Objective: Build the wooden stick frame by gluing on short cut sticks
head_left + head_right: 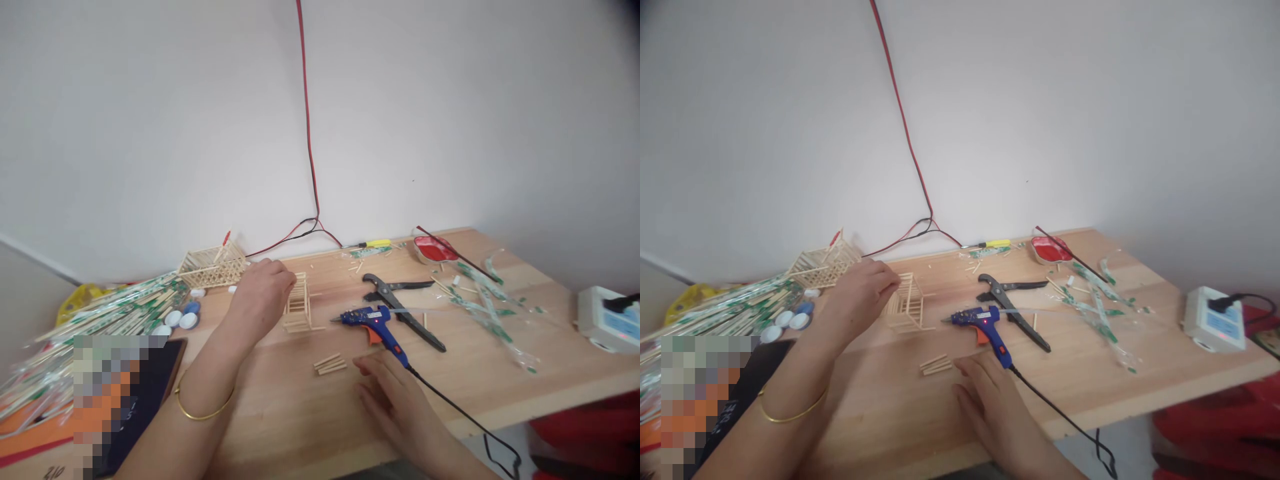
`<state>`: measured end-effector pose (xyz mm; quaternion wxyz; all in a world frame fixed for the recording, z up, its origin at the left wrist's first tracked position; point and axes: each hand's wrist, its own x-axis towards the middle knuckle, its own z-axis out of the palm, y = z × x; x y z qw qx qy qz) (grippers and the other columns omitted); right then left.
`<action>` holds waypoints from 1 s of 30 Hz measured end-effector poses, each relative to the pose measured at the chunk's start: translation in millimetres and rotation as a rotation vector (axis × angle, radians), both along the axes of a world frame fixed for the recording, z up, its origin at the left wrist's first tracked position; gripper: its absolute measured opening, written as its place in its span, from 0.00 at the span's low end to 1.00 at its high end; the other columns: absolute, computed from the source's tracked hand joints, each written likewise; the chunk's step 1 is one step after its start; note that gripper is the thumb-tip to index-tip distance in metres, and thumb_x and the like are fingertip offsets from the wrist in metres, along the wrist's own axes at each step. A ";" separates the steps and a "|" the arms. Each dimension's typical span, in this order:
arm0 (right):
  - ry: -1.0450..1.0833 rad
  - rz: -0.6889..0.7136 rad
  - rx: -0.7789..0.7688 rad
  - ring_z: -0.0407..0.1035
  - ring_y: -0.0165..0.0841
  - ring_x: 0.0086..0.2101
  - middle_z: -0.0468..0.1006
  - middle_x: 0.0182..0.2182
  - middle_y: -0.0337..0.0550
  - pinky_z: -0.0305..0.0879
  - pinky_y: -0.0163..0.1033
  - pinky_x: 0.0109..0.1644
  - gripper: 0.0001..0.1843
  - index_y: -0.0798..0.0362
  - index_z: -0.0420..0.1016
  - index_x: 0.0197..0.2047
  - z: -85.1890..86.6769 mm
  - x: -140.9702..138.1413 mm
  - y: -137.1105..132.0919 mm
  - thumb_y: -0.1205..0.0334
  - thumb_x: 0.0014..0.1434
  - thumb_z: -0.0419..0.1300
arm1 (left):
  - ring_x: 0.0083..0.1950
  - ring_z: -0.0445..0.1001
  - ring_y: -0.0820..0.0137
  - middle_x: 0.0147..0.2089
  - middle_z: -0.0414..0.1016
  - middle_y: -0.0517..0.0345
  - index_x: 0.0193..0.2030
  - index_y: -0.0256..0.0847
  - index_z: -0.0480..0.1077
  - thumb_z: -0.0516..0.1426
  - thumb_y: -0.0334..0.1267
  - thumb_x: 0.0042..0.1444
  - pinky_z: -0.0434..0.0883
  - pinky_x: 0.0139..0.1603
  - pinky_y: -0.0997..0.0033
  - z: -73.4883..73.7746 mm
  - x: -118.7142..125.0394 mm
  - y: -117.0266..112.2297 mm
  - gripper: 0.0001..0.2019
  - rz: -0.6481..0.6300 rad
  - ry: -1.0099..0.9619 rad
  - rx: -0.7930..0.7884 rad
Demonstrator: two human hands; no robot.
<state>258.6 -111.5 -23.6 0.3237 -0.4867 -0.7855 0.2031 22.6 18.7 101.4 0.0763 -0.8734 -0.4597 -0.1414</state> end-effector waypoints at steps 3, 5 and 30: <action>-0.002 0.003 -0.011 0.66 0.39 0.47 0.70 0.45 0.49 0.67 0.47 0.49 0.15 0.49 0.62 0.53 0.7 -0.4 0.8 0.66 0.63 0.53 | 0.39 0.70 0.64 0.33 0.74 0.51 0.32 0.37 0.75 0.52 0.31 0.60 0.65 0.41 0.64 -0.4 -0.1 0.3 0.11 -0.003 0.003 0.007; 0.001 0.004 -0.027 0.66 0.39 0.46 0.70 0.45 0.49 0.67 0.46 0.49 0.15 0.49 0.62 0.53 2.2 -0.5 1.1 0.67 0.63 0.53 | 0.39 0.70 0.64 0.33 0.74 0.50 0.32 0.37 0.75 0.51 0.31 0.60 0.65 0.41 0.64 -0.7 -0.5 0.4 0.11 -0.003 0.004 0.011; 0.026 -0.034 -0.021 0.69 0.39 0.45 0.73 0.44 0.48 0.69 0.44 0.47 0.13 0.49 0.68 0.50 2.8 0.5 0.2 0.65 0.61 0.54 | 0.41 0.72 0.66 0.38 0.76 0.53 0.36 0.40 0.74 0.54 0.32 0.56 0.69 0.44 0.65 18.1 -37.7 -0.7 0.07 0.008 -0.267 -0.029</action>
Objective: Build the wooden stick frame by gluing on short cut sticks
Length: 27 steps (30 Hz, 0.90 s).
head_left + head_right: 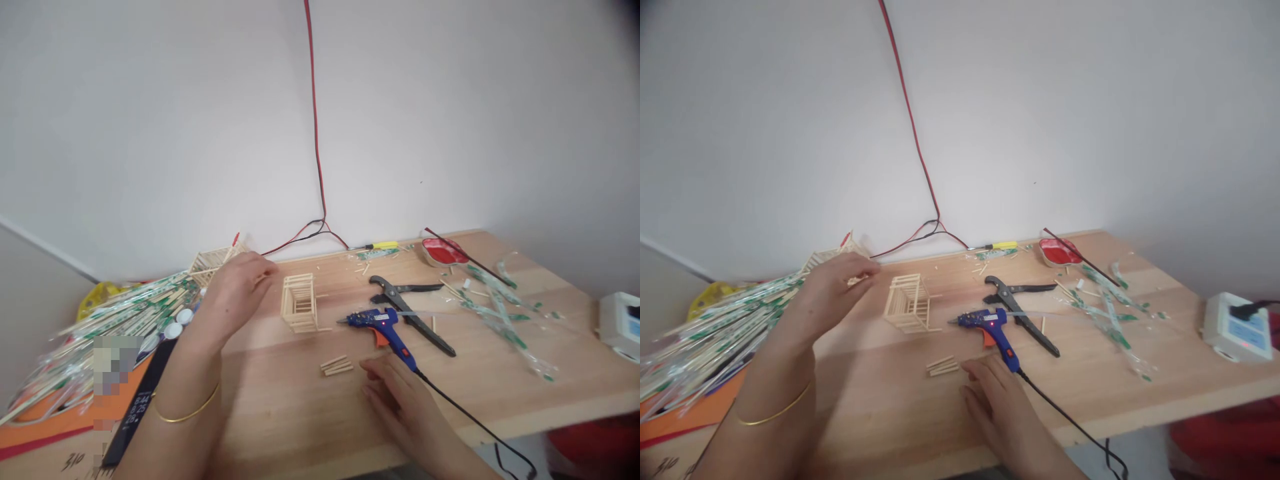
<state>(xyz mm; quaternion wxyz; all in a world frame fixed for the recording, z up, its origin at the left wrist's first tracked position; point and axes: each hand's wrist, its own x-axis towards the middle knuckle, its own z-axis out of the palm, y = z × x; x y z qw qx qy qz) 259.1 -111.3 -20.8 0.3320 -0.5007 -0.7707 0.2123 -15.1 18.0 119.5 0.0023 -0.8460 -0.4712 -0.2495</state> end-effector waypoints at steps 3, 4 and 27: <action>-0.009 0.015 0.002 0.69 0.38 0.44 0.73 0.43 0.47 0.69 0.43 0.47 0.13 0.49 0.68 0.49 -0.1 -0.1 1.1 0.66 0.61 0.53 | 0.39 0.73 0.66 0.35 0.77 0.54 0.33 0.40 0.74 0.54 0.30 0.55 0.67 0.40 0.66 3.7 -8.9 0.8 0.07 0.076 0.065 -0.053; -0.010 0.021 0.007 0.69 0.38 0.44 0.73 0.42 0.47 0.69 0.43 0.46 0.12 0.49 0.68 0.49 0.0 0.0 1.6 0.66 0.61 0.53 | 0.38 0.73 0.66 0.34 0.77 0.54 0.32 0.40 0.74 0.54 0.30 0.54 0.67 0.38 0.67 3.1 -9.4 1.4 0.07 0.082 0.088 -0.074; 0.425 -0.183 -0.131 0.71 0.33 0.35 0.78 0.37 0.43 0.67 0.37 0.37 0.12 0.52 0.72 0.44 69.6 -66.2 75.8 0.57 0.61 0.55 | 0.31 0.68 0.71 0.28 0.72 0.56 0.23 0.38 0.68 0.50 0.31 0.55 0.58 0.32 0.72 -6.6 8.1 4.5 0.12 0.050 0.197 -0.219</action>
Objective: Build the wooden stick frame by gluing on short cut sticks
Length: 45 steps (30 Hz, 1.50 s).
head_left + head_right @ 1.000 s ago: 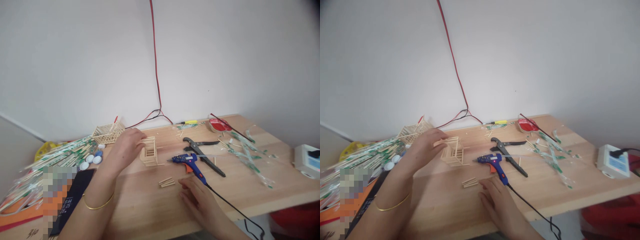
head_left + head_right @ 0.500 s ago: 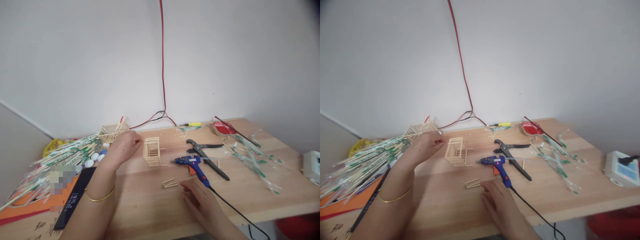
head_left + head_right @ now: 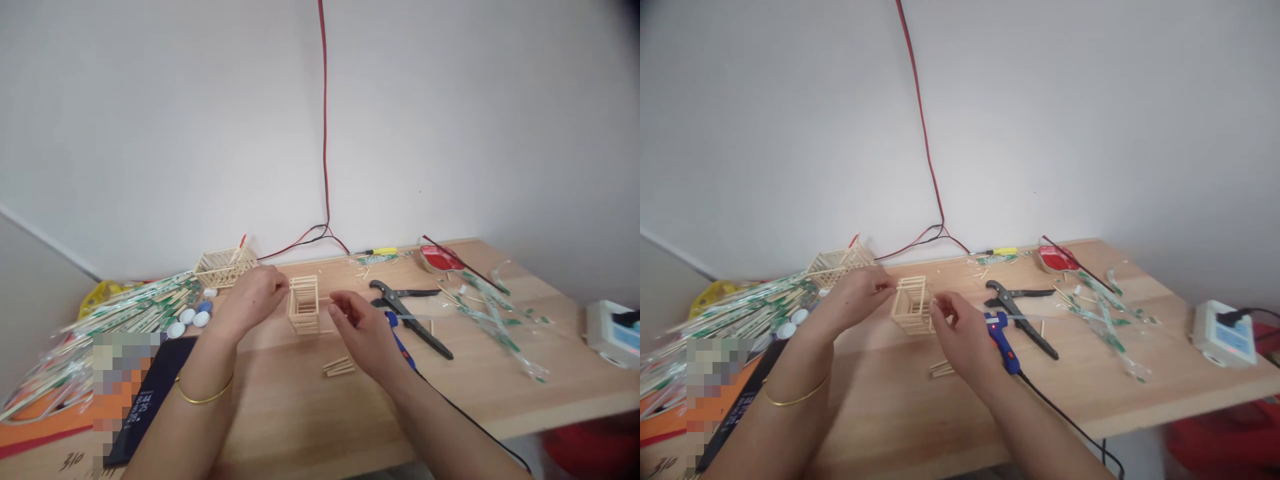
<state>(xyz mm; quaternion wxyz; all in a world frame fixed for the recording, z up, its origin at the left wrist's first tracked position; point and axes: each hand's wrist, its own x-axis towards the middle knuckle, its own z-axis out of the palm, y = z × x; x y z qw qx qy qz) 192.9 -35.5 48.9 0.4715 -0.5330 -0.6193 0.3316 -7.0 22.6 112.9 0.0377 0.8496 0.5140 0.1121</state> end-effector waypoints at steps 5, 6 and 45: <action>0.053 0.051 -0.028 0.72 0.34 0.36 0.79 0.38 0.43 0.67 0.38 0.40 0.13 0.52 0.73 0.45 -4.9 -9.7 8.0 0.56 0.60 0.55 | 0.30 0.67 0.72 0.27 0.70 0.57 0.21 0.38 0.64 0.50 0.32 0.55 0.57 0.32 0.72 -1.3 2.2 0.1 0.12 -0.003 0.013 0.019; 0.055 0.056 -0.029 0.72 0.34 0.36 0.79 0.38 0.43 0.67 0.38 0.40 0.13 0.52 0.73 0.45 -6.2 -10.3 8.5 0.56 0.60 0.55 | 0.31 0.67 0.72 0.27 0.70 0.57 0.21 0.38 0.64 0.50 0.32 0.55 0.57 0.32 0.72 -1.7 2.5 -0.1 0.12 -0.006 0.012 0.025; 0.100 0.054 -0.091 0.72 0.33 0.32 0.78 0.30 0.41 0.66 0.36 0.35 0.11 0.53 0.71 0.39 -4.6 -16.9 15.0 0.55 0.57 0.58 | 0.34 0.73 0.65 0.31 0.77 0.51 0.28 0.38 0.74 0.50 0.32 0.54 0.64 0.35 0.69 -5.5 4.7 -0.4 0.11 0.078 0.116 0.065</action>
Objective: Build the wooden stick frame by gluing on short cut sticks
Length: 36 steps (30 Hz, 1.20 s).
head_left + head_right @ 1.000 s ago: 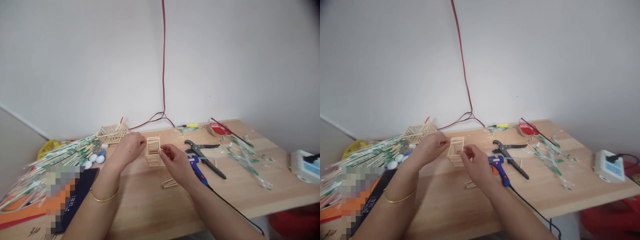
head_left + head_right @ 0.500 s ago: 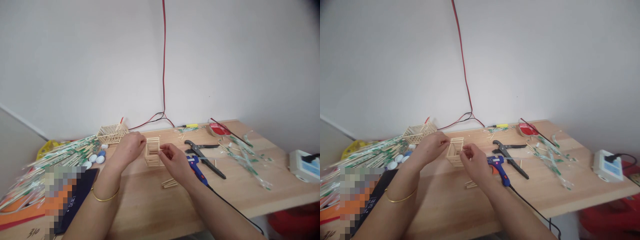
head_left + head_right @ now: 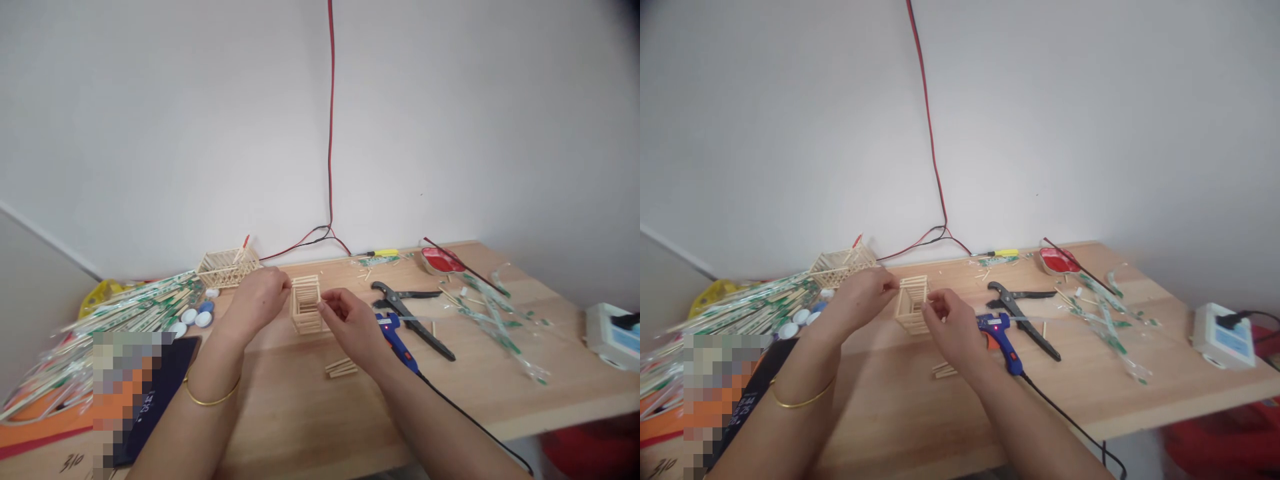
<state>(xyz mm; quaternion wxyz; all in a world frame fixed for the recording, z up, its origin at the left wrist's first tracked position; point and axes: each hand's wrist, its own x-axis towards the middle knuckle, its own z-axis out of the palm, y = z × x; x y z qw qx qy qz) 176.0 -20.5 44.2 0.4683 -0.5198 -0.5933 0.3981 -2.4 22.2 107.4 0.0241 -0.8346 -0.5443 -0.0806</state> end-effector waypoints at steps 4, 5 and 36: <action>0.001 0.001 -0.011 0.72 0.33 0.32 0.78 0.30 0.41 0.65 0.37 0.34 0.11 0.52 0.71 0.39 -0.3 -0.2 0.2 0.55 0.57 0.58 | 0.33 0.73 0.65 0.31 0.77 0.50 0.27 0.38 0.73 0.52 0.34 0.55 0.63 0.34 0.70 0.1 -1.5 -0.7 0.11 0.044 0.034 -0.002; 0.001 0.003 -0.012 0.72 0.33 0.32 0.78 0.30 0.41 0.65 0.37 0.34 0.11 0.52 0.70 0.40 -0.4 -0.3 0.1 0.55 0.57 0.58 | 0.33 0.73 0.65 0.30 0.77 0.50 0.27 0.38 0.73 0.52 0.35 0.55 0.63 0.33 0.70 0.4 -2.3 -1.2 0.11 0.057 0.041 -0.004; 0.009 0.016 0.001 0.71 0.32 0.30 0.77 0.28 0.39 0.64 0.36 0.32 0.11 0.51 0.70 0.41 -3.8 0.4 0.3 0.54 0.58 0.57 | 0.39 0.71 0.65 0.33 0.74 0.51 0.29 0.37 0.73 0.51 0.30 0.56 0.65 0.40 0.67 1.4 10.7 -5.7 0.10 -0.019 -0.090 0.072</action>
